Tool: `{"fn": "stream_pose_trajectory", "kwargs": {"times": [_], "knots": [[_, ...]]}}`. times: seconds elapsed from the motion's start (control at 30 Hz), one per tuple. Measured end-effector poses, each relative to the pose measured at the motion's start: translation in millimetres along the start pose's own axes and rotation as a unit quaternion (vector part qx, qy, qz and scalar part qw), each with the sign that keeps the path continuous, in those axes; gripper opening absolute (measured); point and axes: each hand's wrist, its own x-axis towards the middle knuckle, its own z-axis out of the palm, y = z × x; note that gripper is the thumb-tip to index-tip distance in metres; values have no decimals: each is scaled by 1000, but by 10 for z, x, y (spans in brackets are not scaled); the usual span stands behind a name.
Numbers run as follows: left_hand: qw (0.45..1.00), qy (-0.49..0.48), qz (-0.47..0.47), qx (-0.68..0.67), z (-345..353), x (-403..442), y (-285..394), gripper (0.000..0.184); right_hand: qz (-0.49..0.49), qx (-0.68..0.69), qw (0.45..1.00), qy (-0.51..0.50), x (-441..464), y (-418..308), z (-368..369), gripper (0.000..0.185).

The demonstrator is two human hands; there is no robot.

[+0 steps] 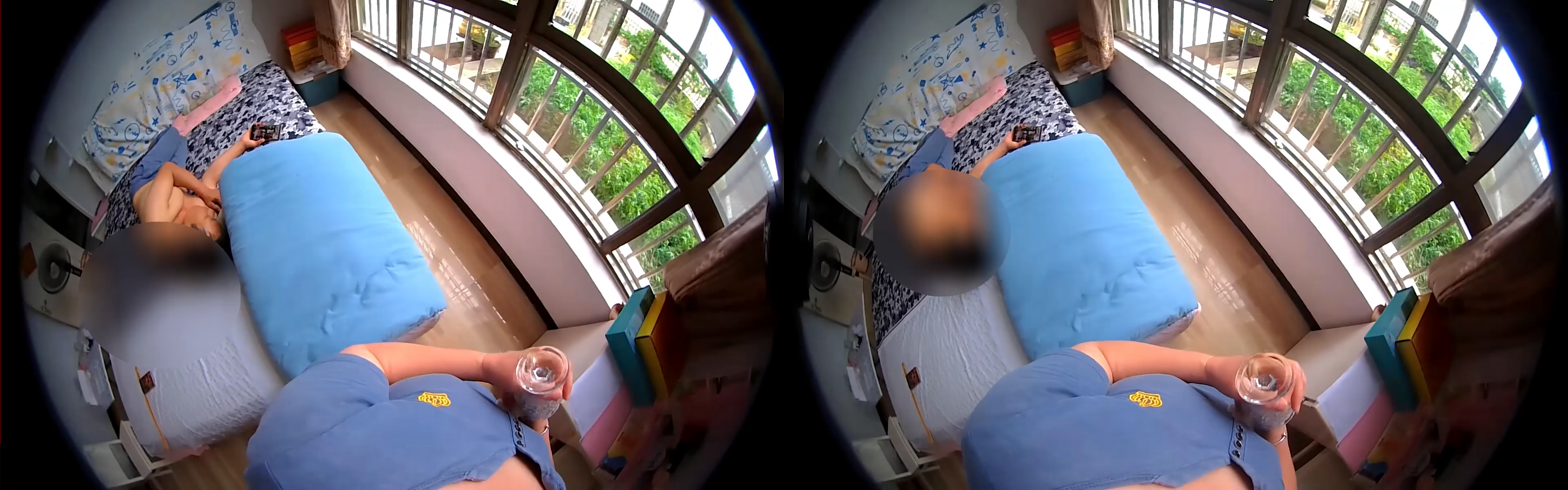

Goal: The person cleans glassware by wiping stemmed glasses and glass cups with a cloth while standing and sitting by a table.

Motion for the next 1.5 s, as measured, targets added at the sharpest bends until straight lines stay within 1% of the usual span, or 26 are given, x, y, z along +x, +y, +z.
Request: {"fn": "stream_pose_trajectory", "kwargs": {"times": [0.07,0.23,0.33,0.37,0.43,0.5,0.53,0.57,0.6,0.63,0.67,0.7,0.8,0.83,0.9,0.97,1.03,1.07,1.1,1.13,1.17,1.23,1.3,1.37,1.43,1.5], "knots": [[996,-56,68,27,-52,189,-67,12,14,11,1000,-16,158,-15,-119,19],[989,-55,69,122,-322,439,-142,16,55,49,996,-56,519,-21,-260,20],[993,69,69,73,-487,548,-275,18,69,79,993,-59,747,-38,-310,20],[988,85,90,93,-589,590,-350,11,68,94,992,-55,835,-58,-315,20],[988,140,-62,11,-719,696,-274,14,60,148,987,-33,1024,-114,-355,20],[955,209,-152,-147,-804,808,-288,23,52,211,976,-11,1215,-216,-419,21],[944,196,-184,-194,-872,874,-255,23,34,71,996,31,1274,-485,-346,24],[929,226,-230,-182,-899,921,-276,31,138,262,953,66,1395,-527,-341,13],[920,240,-248,-187,-944,990,-271,31,-20,-16,995,94,1434,-502,-412,12],[910,257,-265,-189,-996,1050,-263,31,-165,-296,934,118,1466,-518,-429,14],[900,268,-274,-206,-1043,1087,-268,28,-245,-314,908,130,1537,-570,-407,18],[902,257,-281,-202,-1092,1105,-288,28,-249,-312,906,142,1578,-558,-403,18],[885,311,-278,-207,-1201,1188,-310,17,-206,-310,915,155,1689,-448,-398,17],[886,306,-282,-204,-1231,1209,-319,17,-201,-296,921,154,1728,-428,-390,18],[917,281,-233,-162,-1311,1259,-339,13,-163,-214,954,129,1857,-368,-412,19],[925,265,-220,-158,-1408,1382,-339,11,-103,-127,983,82,2061,-320,-447,18],[984,160,-75,37,-1513,1516,-389,7,-61,-108,992,5,2197,-468,-384,10],[986,108,-40,118,-1575,1602,-388,5,2,-39,996,-75,2309,-381,-438,16],[986,109,-40,117,-1612,1684,-389,5,15,60,985,-164,2546,177,-652,20],[987,66,-30,145,-1639,1776,-379,5,44,154,955,-249,2781,713,-855,25],[985,23,-19,172,-1675,1871,-379,6,28,121,966,-228,2826,490,-855,24],[983,19,-16,183,-1779,2037,-418,7,-5,57,981,-186,2880,-100,-781,21],[987,53,-41,143,-1864,2193,-460,10,-25,19,994,-106,2958,-466,-843,18],[990,113,-64,55,-1963,2293,-614,19,-59,29,991,-116,3093,-702,-959,17],[971,203,-119,-40,-1995,2367,-706,31,-89,-45,995,12,3245,-808,-1000,13],[959,234,-135,-82,-2039,2438,-759,35,-137,-150,978,51,3368,-817,-1190,15]]}}
